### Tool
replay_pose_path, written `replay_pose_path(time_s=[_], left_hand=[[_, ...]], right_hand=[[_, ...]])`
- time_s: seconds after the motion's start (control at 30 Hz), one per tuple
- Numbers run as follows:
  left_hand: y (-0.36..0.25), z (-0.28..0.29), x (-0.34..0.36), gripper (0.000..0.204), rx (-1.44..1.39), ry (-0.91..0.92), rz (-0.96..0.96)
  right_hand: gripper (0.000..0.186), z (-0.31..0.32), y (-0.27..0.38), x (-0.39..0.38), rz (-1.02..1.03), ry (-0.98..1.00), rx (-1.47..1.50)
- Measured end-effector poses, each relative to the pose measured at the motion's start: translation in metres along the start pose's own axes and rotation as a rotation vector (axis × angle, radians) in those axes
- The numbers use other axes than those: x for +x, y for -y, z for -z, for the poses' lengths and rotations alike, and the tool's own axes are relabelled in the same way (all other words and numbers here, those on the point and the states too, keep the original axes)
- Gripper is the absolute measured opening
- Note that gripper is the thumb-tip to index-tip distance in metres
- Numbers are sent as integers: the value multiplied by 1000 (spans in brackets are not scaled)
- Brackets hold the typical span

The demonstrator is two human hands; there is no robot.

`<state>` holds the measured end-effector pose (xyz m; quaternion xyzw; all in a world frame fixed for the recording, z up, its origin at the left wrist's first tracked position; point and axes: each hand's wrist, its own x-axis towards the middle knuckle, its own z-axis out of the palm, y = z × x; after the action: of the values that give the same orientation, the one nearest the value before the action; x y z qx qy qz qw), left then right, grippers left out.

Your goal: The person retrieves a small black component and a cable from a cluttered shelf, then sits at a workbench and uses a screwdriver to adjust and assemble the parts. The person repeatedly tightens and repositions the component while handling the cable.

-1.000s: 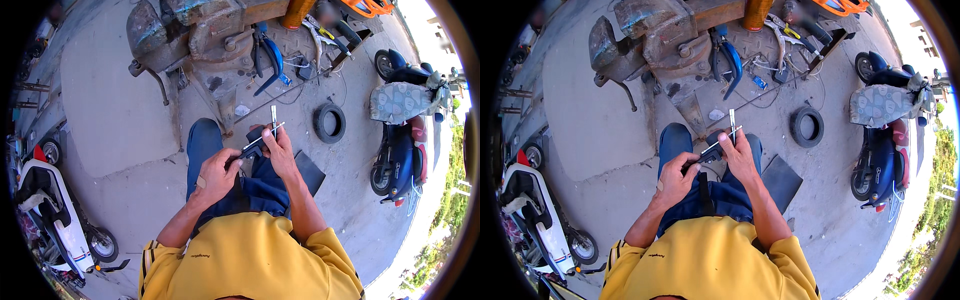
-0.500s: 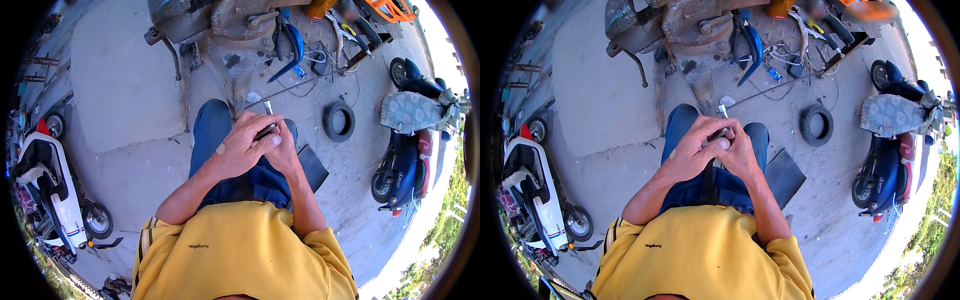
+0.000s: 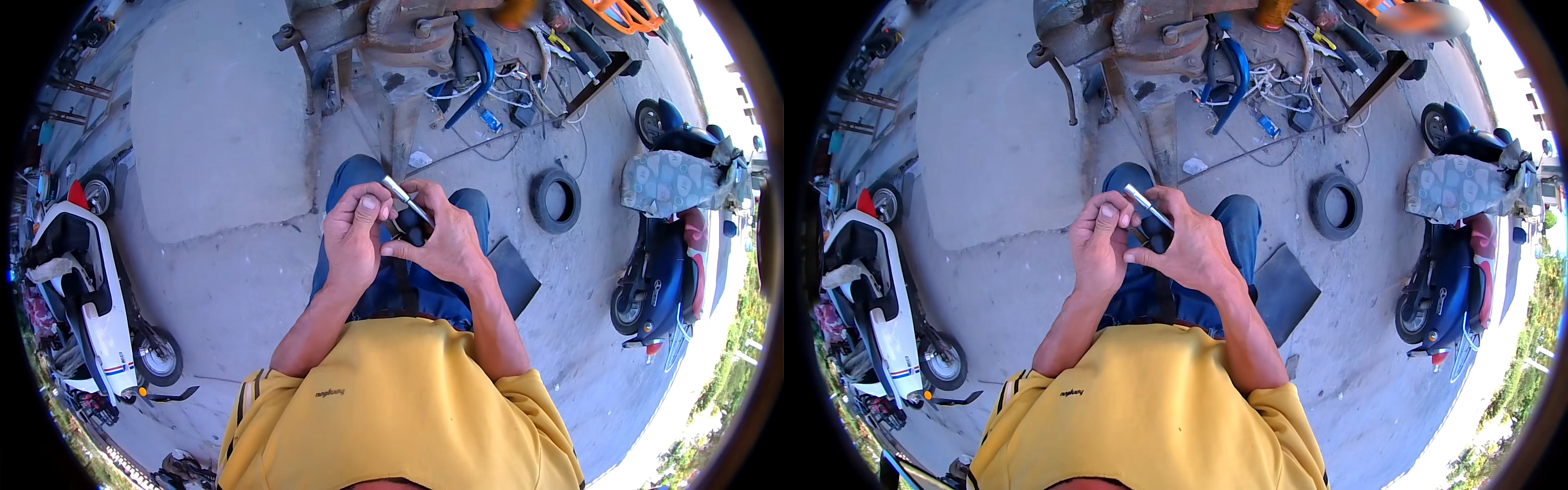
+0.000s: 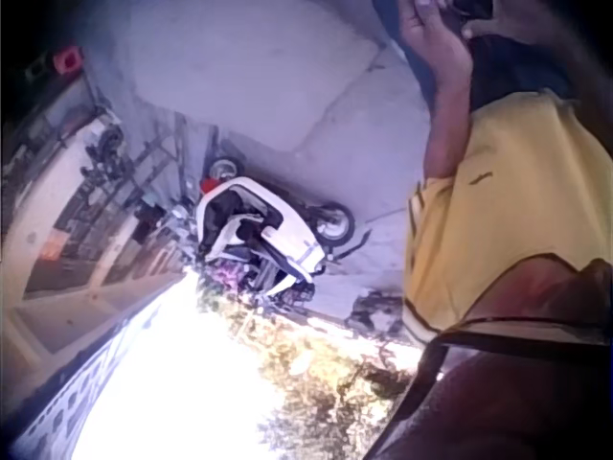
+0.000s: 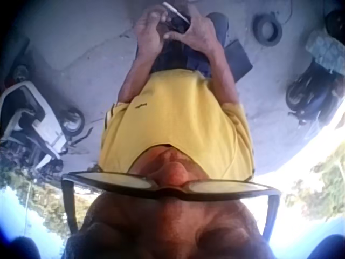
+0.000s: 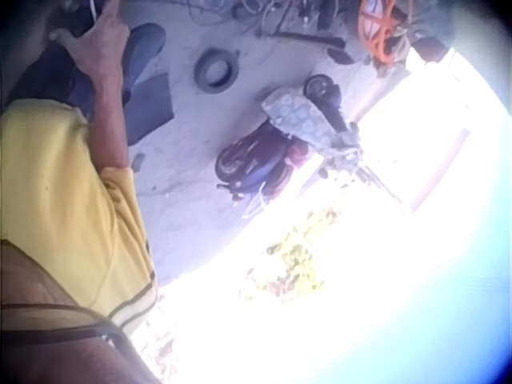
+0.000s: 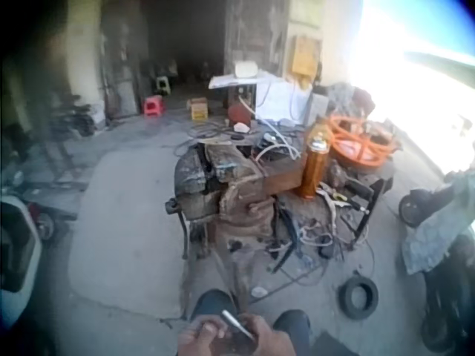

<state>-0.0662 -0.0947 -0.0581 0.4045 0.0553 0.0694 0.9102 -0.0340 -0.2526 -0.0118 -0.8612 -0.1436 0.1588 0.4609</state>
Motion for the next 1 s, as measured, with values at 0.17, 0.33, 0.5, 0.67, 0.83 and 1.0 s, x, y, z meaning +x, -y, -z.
replay_pose_path(time_s=[0.17, 0.33, 0.5, 0.67, 0.83, 1.0], left_hand=[[-32, 9, -20, 20, 151, 73, -463], [-66, 26, 8, 21, 560, 54, 21], [-78, 19, 11, 83, 1080, 632, 189], [-75, 11, 10, 118, 640, 754, 583], [-52, 5, 19, 120, 439, 666, 498], [-23, 11, 5, 90, 384, 577, 504]], right_hand=[[60, 16, -30, -6, -141, -238, 158], [47, 43, -18, -5, 62, -189, 225], [29, 25, -20, -4, 54, -152, 932], [30, 9, -35, -3, 177, -46, 1277], [29, -23, -40, -2, 76, 33, 1812], [32, -31, -39, -7, 16, -234, 1621]])
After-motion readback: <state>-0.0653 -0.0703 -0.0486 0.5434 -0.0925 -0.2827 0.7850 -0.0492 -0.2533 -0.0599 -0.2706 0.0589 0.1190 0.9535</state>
